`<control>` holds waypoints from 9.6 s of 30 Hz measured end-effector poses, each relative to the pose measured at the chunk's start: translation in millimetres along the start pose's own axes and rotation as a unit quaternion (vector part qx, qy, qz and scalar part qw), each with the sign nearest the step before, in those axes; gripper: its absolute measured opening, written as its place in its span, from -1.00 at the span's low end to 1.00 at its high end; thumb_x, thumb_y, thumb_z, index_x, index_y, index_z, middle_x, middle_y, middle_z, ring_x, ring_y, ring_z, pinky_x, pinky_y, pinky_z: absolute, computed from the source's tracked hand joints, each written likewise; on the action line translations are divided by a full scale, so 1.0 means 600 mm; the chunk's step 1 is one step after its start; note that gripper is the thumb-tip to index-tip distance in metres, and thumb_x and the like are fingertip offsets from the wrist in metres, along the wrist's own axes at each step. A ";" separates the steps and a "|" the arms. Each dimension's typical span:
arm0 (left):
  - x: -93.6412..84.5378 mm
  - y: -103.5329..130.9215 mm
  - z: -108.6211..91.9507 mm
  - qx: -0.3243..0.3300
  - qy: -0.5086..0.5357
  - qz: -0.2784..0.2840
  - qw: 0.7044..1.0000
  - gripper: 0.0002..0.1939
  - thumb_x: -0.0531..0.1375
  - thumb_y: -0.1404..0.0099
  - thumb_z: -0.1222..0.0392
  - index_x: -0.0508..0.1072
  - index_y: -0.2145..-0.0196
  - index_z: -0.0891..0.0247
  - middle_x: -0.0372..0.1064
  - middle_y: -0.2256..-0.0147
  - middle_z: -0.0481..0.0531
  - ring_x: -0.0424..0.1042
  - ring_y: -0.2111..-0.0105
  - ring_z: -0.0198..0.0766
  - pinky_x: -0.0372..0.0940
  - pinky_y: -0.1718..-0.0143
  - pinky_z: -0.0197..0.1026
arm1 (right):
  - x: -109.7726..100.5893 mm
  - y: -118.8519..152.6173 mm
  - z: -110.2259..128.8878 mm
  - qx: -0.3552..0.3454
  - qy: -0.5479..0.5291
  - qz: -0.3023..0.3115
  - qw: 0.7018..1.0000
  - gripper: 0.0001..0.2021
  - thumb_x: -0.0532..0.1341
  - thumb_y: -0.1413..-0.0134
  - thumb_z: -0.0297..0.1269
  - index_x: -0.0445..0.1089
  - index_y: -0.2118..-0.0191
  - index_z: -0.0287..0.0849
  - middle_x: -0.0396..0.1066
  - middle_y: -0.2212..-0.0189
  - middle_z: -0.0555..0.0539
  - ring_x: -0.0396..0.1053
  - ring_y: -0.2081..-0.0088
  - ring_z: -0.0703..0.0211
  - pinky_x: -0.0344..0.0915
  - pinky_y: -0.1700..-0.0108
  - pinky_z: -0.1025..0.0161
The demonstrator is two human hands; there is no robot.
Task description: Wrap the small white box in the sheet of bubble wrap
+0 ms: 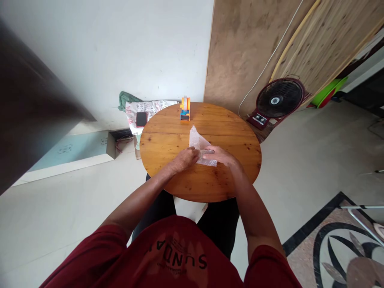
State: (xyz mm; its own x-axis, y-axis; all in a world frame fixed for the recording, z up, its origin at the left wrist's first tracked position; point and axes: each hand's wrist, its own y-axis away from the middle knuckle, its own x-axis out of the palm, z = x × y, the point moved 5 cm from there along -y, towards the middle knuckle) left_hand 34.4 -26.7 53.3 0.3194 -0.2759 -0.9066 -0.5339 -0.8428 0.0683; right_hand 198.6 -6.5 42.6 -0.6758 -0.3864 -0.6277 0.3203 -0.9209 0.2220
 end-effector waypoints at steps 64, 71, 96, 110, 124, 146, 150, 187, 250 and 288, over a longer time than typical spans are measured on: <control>0.027 -0.026 0.048 -0.089 0.422 -0.089 0.898 -0.54 0.26 -0.15 0.41 0.36 -0.03 0.34 0.19 0.51 -0.17 0.19 0.53 -0.41 0.09 0.47 -0.32 | 0.051 0.036 0.101 -0.042 0.100 -0.084 0.991 -0.17 0.07 -0.12 -0.50 -0.23 -0.48 -0.19 0.51 -0.07 -0.21 0.48 -0.03 -0.04 0.35 -0.14 -0.04; 0.013 -0.020 0.038 -0.072 0.394 -0.059 0.914 -0.47 0.25 -0.09 0.46 0.36 -0.05 0.39 0.12 0.55 -0.23 0.10 0.56 -0.45 0.02 0.51 -0.32 | 0.054 0.055 0.109 -0.049 0.121 -0.067 0.989 -0.24 0.08 -0.18 -0.44 -0.15 -0.47 -0.13 0.41 -0.19 -0.21 0.39 -0.18 -0.11 0.28 -0.22 -0.09; 0.032 -0.003 0.047 -0.038 0.366 -0.073 0.927 -0.32 0.24 -0.24 0.30 0.17 -0.29 0.28 0.16 0.50 -0.23 0.17 0.50 -0.42 0.11 0.39 -0.31 | 0.042 0.051 0.075 -0.077 -0.025 -0.009 0.997 -0.29 0.03 -0.27 -0.33 -0.21 -0.47 -0.01 0.39 -0.20 -0.24 0.45 -0.13 0.04 0.33 -0.20 -0.10; -0.008 -0.016 0.027 -0.068 0.155 0.036 0.985 -0.59 0.24 -0.24 0.25 0.41 -0.06 0.29 0.46 0.32 0.04 0.41 0.33 -0.17 0.20 0.30 -0.18 | -0.049 0.013 0.053 -0.114 0.176 -0.058 0.976 -0.51 0.12 -0.26 -0.29 0.29 -0.28 0.08 0.55 0.31 0.01 0.47 0.32 0.14 0.40 0.23 0.18; -0.016 -0.026 0.039 0.091 0.074 0.029 0.993 -0.71 0.25 -0.27 0.15 0.46 0.07 0.28 0.33 0.07 0.16 0.35 0.08 -0.09 0.36 0.04 -0.03 | -0.052 -0.077 0.027 -0.176 0.184 -0.015 0.967 -0.73 0.09 -0.33 -0.24 0.57 0.14 -0.01 0.60 0.28 0.00 0.52 0.30 0.13 0.34 0.23 0.22; -0.003 -0.024 0.038 0.106 0.134 -0.006 0.985 -0.57 0.22 -0.25 0.24 0.38 -0.08 0.25 0.33 0.07 0.19 0.36 0.04 -0.05 0.41 0.01 0.04 | 0.009 -0.116 0.027 -0.161 0.252 0.035 0.954 -0.81 0.15 -0.29 -0.20 0.50 0.26 -0.06 0.55 0.41 -0.01 0.45 0.38 0.15 0.18 0.34 0.26; 0.000 -0.026 0.039 0.092 0.131 0.010 0.987 -0.68 0.23 -0.24 0.22 0.46 0.04 0.28 0.31 0.07 0.20 0.34 0.04 -0.05 0.40 0.00 0.03 | 0.006 -0.113 0.018 -0.156 0.230 0.001 0.961 -0.72 0.16 -0.30 -0.20 0.46 -0.05 -0.03 0.58 0.24 -0.05 0.50 0.25 0.09 0.31 0.20 0.22; 0.002 -0.028 0.040 0.111 0.127 0.000 0.986 -0.70 0.21 -0.22 0.20 0.52 0.10 0.32 0.31 0.12 0.18 0.33 0.11 -0.08 0.39 0.05 -0.03 | -0.029 -0.202 0.006 0.091 0.239 -0.057 0.965 -0.74 0.38 0.08 -0.19 0.42 0.23 -0.11 0.49 0.40 0.01 0.36 0.36 0.12 0.06 0.39 0.22; 0.067 0.021 0.049 0.003 0.198 -0.234 0.952 -0.49 0.21 -0.22 0.30 0.35 -0.15 0.25 0.27 -0.19 0.20 0.21 -0.25 -0.06 0.17 -0.27 0.01 | 0.084 0.052 0.028 -0.304 0.062 -0.216 0.926 -0.85 0.10 -0.16 -0.46 0.26 0.32 -0.01 0.53 -0.01 -0.16 0.41 -0.17 0.06 0.37 -0.17 -0.05; 0.027 -0.093 0.092 -0.115 0.478 -0.009 0.871 -0.84 0.20 -0.20 0.21 0.36 0.27 0.32 0.34 0.46 -0.07 0.30 0.54 -0.39 0.17 0.56 -0.36 | 0.019 -0.052 -0.005 -0.090 -0.235 -0.048 0.967 -0.66 0.35 0.04 -0.15 0.35 0.13 -0.08 0.54 0.13 -0.06 0.52 0.13 0.05 0.45 0.05 0.07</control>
State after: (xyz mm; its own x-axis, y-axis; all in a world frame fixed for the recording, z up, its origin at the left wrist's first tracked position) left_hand 25.7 41.4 12.0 0.8910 -0.4268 -0.1549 -0.3854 -0.8912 0.2390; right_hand 183.1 18.0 26.4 -0.9214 -0.3192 -0.2216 0.3228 -0.9462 0.0205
